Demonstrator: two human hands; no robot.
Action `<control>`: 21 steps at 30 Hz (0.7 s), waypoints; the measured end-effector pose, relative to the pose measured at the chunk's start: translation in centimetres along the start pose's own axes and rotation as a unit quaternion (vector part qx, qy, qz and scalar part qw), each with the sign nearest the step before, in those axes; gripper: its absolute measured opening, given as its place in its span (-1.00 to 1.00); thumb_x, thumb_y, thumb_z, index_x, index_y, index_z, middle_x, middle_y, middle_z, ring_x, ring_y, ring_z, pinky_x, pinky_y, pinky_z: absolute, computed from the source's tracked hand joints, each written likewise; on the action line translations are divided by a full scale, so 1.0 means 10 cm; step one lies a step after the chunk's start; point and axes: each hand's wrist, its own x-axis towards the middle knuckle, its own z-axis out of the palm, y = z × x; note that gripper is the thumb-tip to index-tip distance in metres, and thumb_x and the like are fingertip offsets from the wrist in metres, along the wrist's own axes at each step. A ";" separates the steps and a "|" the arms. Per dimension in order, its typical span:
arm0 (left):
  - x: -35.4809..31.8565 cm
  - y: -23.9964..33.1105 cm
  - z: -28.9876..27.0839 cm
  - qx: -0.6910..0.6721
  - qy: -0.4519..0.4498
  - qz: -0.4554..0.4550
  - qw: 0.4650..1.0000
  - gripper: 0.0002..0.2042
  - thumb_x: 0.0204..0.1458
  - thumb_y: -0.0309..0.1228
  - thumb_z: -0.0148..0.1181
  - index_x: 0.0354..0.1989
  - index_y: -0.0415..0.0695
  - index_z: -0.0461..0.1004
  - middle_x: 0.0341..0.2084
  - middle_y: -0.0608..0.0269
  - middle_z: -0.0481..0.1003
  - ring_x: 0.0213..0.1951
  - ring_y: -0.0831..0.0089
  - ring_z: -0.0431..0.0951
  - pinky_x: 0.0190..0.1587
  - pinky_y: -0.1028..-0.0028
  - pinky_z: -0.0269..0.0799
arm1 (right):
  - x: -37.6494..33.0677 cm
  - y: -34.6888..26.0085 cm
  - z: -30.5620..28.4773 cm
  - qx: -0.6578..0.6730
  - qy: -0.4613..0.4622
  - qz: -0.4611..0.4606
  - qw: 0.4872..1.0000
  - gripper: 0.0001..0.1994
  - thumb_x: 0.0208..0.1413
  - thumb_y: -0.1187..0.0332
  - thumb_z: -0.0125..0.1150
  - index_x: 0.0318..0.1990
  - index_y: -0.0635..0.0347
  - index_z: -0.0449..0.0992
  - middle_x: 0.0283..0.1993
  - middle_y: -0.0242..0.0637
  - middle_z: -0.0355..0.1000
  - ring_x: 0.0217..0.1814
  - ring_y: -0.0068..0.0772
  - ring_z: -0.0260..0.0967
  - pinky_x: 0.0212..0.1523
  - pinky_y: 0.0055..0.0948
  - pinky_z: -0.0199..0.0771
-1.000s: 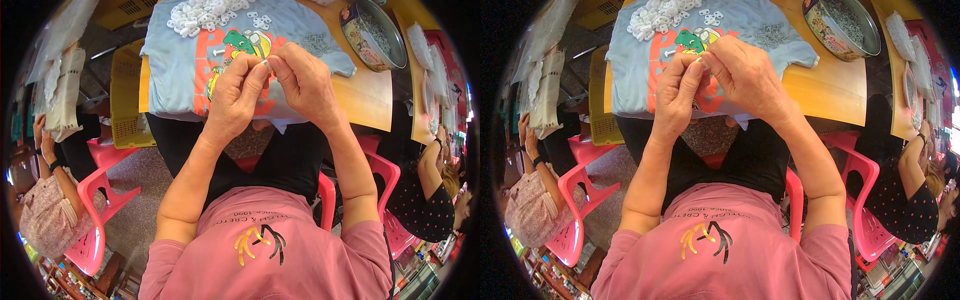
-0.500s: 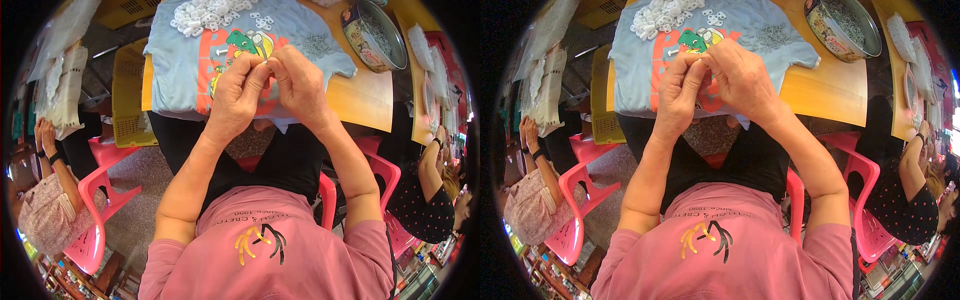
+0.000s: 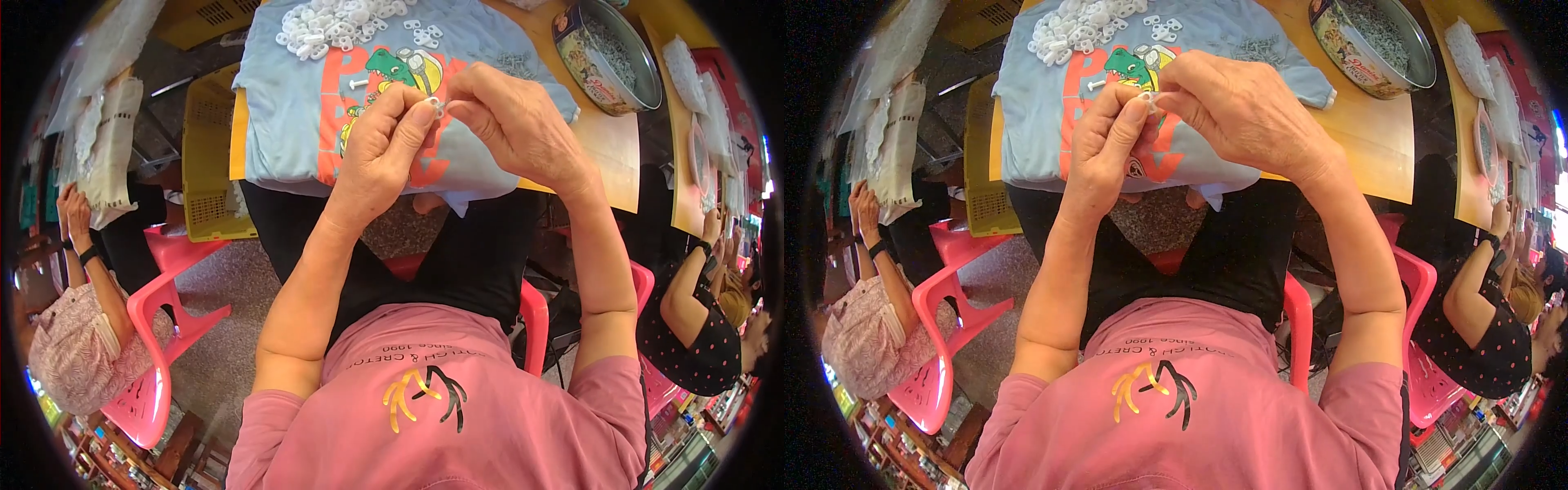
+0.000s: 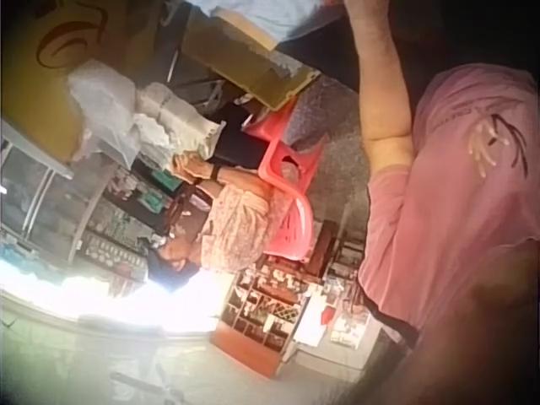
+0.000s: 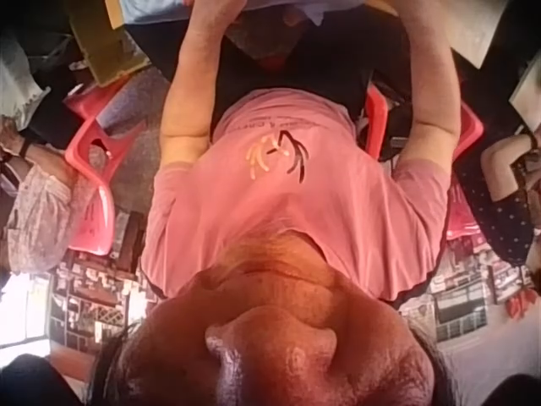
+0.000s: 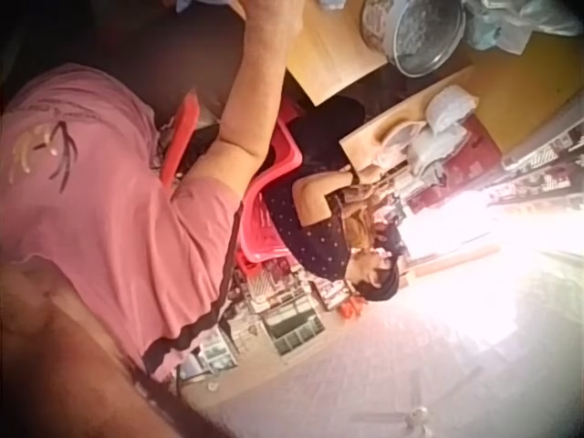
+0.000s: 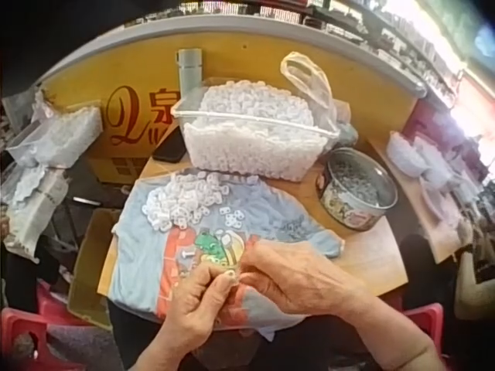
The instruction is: Attaching white plastic fasteners to a garment manually at an assembly station.
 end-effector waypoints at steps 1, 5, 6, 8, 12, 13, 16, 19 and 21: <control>0.00 0.01 0.00 0.000 0.000 -0.001 1.000 -0.84 0.29 -0.37 0.01 -0.30 -0.20 0.39 -0.53 0.48 0.33 -0.46 0.72 0.24 -0.40 0.65 0.19 | 0.01 -0.01 -0.01 -0.003 -0.007 -0.003 1.000 -0.85 0.24 0.32 0.12 -0.23 0.23 0.39 -0.39 -0.16 0.37 -0.40 -0.03 0.35 -0.39 -0.26 0.35; 0.00 0.02 0.01 0.010 -0.016 0.013 1.000 -0.84 0.29 -0.38 0.00 -0.29 -0.20 0.40 -0.52 0.47 0.33 -0.44 0.73 0.25 -0.39 0.66 0.20 | 0.06 0.00 -0.04 -0.030 -0.023 -0.020 0.999 -0.87 0.23 0.36 0.11 -0.27 0.23 0.38 -0.38 -0.17 0.35 -0.39 -0.03 0.34 -0.41 -0.25 0.32; 0.00 0.01 0.00 0.011 -0.010 0.012 1.000 -0.84 0.29 -0.39 0.00 -0.29 -0.21 0.40 -0.52 0.47 0.33 -0.44 0.73 0.26 -0.39 0.66 0.21 | 0.07 -0.01 -0.06 -0.029 -0.023 -0.019 0.999 -0.87 0.23 0.36 0.11 -0.27 0.23 0.38 -0.38 -0.17 0.35 -0.39 -0.03 0.34 -0.41 -0.25 0.32; 0.00 0.02 0.01 0.003 -0.010 0.012 1.000 -0.84 0.29 -0.40 0.00 -0.29 -0.21 0.40 -0.52 0.46 0.33 -0.44 0.72 0.26 -0.38 0.66 0.21 | 0.08 -0.02 -0.08 -0.036 -0.039 -0.044 0.998 -0.87 0.22 0.38 0.11 -0.30 0.25 0.36 -0.39 -0.17 0.33 -0.40 -0.02 0.31 -0.42 -0.25 0.31; 0.00 0.03 0.03 -0.002 -0.006 0.019 1.000 -0.85 0.29 -0.41 0.00 -0.29 -0.22 0.40 -0.53 0.45 0.34 -0.45 0.71 0.27 -0.38 0.66 0.22 | 0.03 0.03 0.02 -0.018 -0.026 -0.051 0.998 -0.87 0.22 0.43 0.10 -0.34 0.28 0.34 -0.40 -0.17 0.31 -0.42 -0.03 0.29 -0.44 -0.24 0.29; 0.00 0.02 0.04 -0.002 -0.006 0.019 1.000 -0.85 0.29 -0.41 0.00 -0.29 -0.22 0.40 -0.53 0.45 0.34 -0.45 0.71 0.27 -0.38 0.66 0.22 | 0.02 0.04 0.05 0.000 -0.010 -0.056 0.998 -0.88 0.21 0.45 0.09 -0.33 0.29 0.33 -0.40 -0.16 0.31 -0.42 -0.03 0.29 -0.43 -0.25 0.30; 0.00 0.02 0.03 0.011 -0.002 0.036 0.999 -0.85 0.29 -0.42 0.00 -0.29 -0.22 0.40 -0.53 0.45 0.34 -0.45 0.71 0.27 -0.39 0.65 0.22 | -0.01 0.04 0.13 0.029 0.017 -0.060 0.998 -0.90 0.21 0.48 0.08 -0.33 0.31 0.34 -0.40 -0.15 0.31 -0.43 -0.04 0.28 -0.43 -0.27 0.31; 0.00 0.02 0.02 0.037 -0.007 0.044 0.998 -0.86 0.29 -0.42 0.00 -0.29 -0.22 0.40 -0.53 0.45 0.35 -0.46 0.71 0.27 -0.40 0.65 0.22 | -0.02 0.04 0.15 0.048 0.030 -0.055 0.997 -0.91 0.21 0.50 0.08 -0.32 0.31 0.34 -0.40 -0.15 0.30 -0.43 -0.05 0.28 -0.42 -0.28 0.32; 0.00 0.02 0.02 0.027 -0.010 0.040 0.999 -0.87 0.28 -0.43 0.01 -0.29 -0.21 0.40 -0.53 0.45 0.35 -0.47 0.70 0.26 -0.42 0.64 0.22 | -0.02 0.03 0.16 0.057 0.032 -0.052 0.997 -0.91 0.21 0.50 0.08 -0.32 0.32 0.35 -0.41 -0.15 0.30 -0.43 -0.05 0.28 -0.42 -0.29 0.32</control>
